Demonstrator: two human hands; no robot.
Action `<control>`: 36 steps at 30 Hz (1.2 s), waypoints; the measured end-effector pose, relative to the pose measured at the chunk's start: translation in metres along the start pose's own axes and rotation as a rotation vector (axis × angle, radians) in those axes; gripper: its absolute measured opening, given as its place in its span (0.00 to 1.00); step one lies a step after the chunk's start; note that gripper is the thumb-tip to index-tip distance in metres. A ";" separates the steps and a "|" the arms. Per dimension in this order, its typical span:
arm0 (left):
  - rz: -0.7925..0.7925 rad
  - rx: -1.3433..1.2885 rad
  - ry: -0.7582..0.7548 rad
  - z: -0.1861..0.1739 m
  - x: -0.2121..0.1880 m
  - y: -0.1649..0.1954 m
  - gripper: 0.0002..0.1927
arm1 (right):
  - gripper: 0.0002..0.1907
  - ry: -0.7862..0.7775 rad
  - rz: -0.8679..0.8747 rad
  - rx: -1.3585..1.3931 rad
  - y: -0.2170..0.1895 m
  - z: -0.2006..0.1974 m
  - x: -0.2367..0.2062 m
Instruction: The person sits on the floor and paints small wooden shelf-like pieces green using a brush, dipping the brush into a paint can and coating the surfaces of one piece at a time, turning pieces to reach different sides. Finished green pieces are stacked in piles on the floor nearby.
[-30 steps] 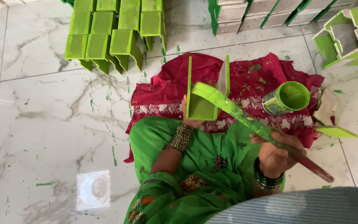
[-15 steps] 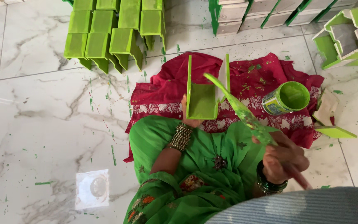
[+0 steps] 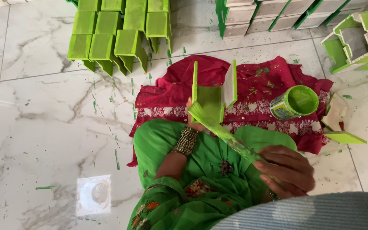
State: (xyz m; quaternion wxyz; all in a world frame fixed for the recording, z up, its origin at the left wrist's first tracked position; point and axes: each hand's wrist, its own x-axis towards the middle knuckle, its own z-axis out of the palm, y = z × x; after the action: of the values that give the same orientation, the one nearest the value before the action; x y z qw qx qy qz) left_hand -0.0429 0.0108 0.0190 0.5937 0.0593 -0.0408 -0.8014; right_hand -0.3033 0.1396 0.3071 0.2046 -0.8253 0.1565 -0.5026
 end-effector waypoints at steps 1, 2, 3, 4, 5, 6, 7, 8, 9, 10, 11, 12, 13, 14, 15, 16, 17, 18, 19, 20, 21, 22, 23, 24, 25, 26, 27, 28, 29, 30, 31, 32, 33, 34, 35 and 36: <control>0.002 -0.011 0.003 0.002 -0.001 0.000 0.43 | 0.23 0.032 -0.022 0.021 -0.001 -0.001 0.001; 0.005 -0.022 0.007 0.004 -0.002 0.000 0.43 | 0.23 0.063 -0.043 0.042 -0.001 -0.001 0.002; 0.008 -0.033 0.010 0.007 -0.002 0.000 0.42 | 0.23 0.094 -0.065 0.063 -0.001 -0.001 0.003; -0.005 -0.008 -0.004 0.010 -0.004 0.001 0.42 | 0.23 0.099 -0.214 -0.003 0.004 0.000 0.005; -0.018 0.016 -0.018 0.012 -0.005 0.002 0.42 | 0.23 0.104 -0.363 -0.070 0.012 0.002 0.008; -0.032 0.044 -0.031 0.014 -0.007 0.003 0.42 | 0.23 0.111 -0.511 -0.137 0.016 0.003 0.008; -0.023 0.048 -0.011 0.016 -0.007 0.004 0.41 | 0.23 0.081 -0.367 -0.086 0.017 0.004 0.008; -0.015 0.051 0.008 0.017 -0.008 0.003 0.41 | 0.23 0.050 -0.222 -0.035 0.018 0.004 0.007; -0.007 0.052 0.029 0.017 -0.008 0.002 0.41 | 0.23 0.018 -0.076 0.016 0.018 0.004 0.005; -0.012 0.014 0.026 0.016 -0.007 0.002 0.41 | 0.23 -0.022 -0.053 0.011 0.017 0.003 0.003; -0.018 -0.025 0.023 0.015 -0.005 0.003 0.40 | 0.23 -0.062 -0.029 0.006 0.015 0.001 0.000; -0.024 -0.063 0.020 0.013 -0.003 0.003 0.40 | 0.22 -0.101 -0.006 0.001 0.013 -0.001 -0.002; 0.032 -0.083 -0.044 0.011 -0.001 0.001 0.38 | 0.23 -0.106 -0.013 0.036 0.012 -0.003 -0.004; 0.088 -0.102 -0.108 0.009 0.002 -0.001 0.37 | 0.23 -0.108 -0.021 0.069 0.011 -0.005 -0.006; 0.144 -0.120 -0.172 0.007 0.004 -0.002 0.35 | 0.23 -0.110 -0.029 0.103 0.011 -0.006 -0.008; 0.137 -0.030 -0.073 0.006 0.003 -0.001 0.37 | 0.22 -0.045 -0.055 0.098 0.012 -0.005 -0.010; 0.132 0.059 0.026 0.004 0.002 0.003 0.38 | 0.20 0.019 -0.082 0.094 0.013 -0.003 -0.012; 0.125 0.150 0.126 0.003 0.001 0.005 0.40 | 0.19 0.085 -0.109 0.089 0.014 0.000 -0.015; 0.088 0.081 -0.038 0.003 0.000 0.004 0.41 | 0.19 0.103 -0.099 0.111 0.019 0.002 -0.015; 0.051 0.012 -0.202 0.003 -0.001 0.002 0.41 | 0.20 0.121 -0.089 0.133 0.025 0.003 -0.015; 0.016 -0.057 -0.365 0.006 -0.002 0.002 0.42 | 0.20 0.139 -0.078 0.155 0.029 0.005 -0.016; 0.007 -0.019 -0.248 0.009 -0.003 0.003 0.42 | 0.20 0.225 -0.018 0.114 0.029 0.010 -0.019; -0.001 0.017 -0.130 0.012 -0.004 0.003 0.41 | 0.20 0.309 0.043 0.073 0.027 0.015 -0.022; -0.008 0.052 -0.010 0.016 -0.006 0.003 0.40 | 0.20 0.393 0.107 0.031 0.027 0.019 -0.024; -0.006 0.077 -0.008 0.018 -0.007 0.002 0.41 | 0.19 0.429 0.105 0.037 0.028 0.021 -0.025; -0.004 0.102 -0.007 0.020 -0.008 0.002 0.42 | 0.18 0.464 0.102 0.042 0.030 0.022 -0.025; -0.002 0.128 -0.006 0.021 -0.008 0.001 0.42 | 0.17 0.501 0.099 0.048 0.031 0.023 -0.025; -0.005 0.104 -0.028 0.021 -0.008 0.002 0.42 | 0.17 0.513 0.034 0.105 0.032 0.024 -0.025; -0.009 0.080 -0.050 0.020 -0.007 0.003 0.42 | 0.17 0.524 -0.031 0.163 0.033 0.023 -0.024; -0.012 0.055 -0.071 0.018 -0.007 0.003 0.42 | 0.16 0.534 -0.094 0.219 0.034 0.023 -0.023; -0.013 0.059 -0.084 0.015 -0.006 0.002 0.42 | 0.17 0.463 -0.041 0.171 0.033 0.022 -0.022; -0.013 0.064 -0.097 0.012 -0.006 0.002 0.42 | 0.18 0.392 0.011 0.122 0.030 0.019 -0.022; -0.013 0.070 -0.111 0.009 -0.005 0.002 0.42 | 0.19 0.321 0.061 0.075 0.026 0.017 -0.022; -0.017 0.060 -0.088 0.007 -0.005 0.002 0.42 | 0.19 0.327 0.103 0.053 0.023 0.018 -0.022; -0.019 0.050 -0.065 0.005 -0.005 0.002 0.42 | 0.18 0.333 0.144 0.033 0.020 0.019 -0.022; -0.021 0.039 -0.042 0.004 -0.005 0.003 0.42 | 0.18 0.338 0.185 0.013 0.018 0.018 -0.022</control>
State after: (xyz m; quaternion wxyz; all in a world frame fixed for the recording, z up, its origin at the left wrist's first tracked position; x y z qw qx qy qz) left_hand -0.0396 0.0145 0.0238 0.5830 0.0547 -0.0684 -0.8077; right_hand -0.2974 0.1375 0.2739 0.2260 -0.7100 0.2606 -0.6140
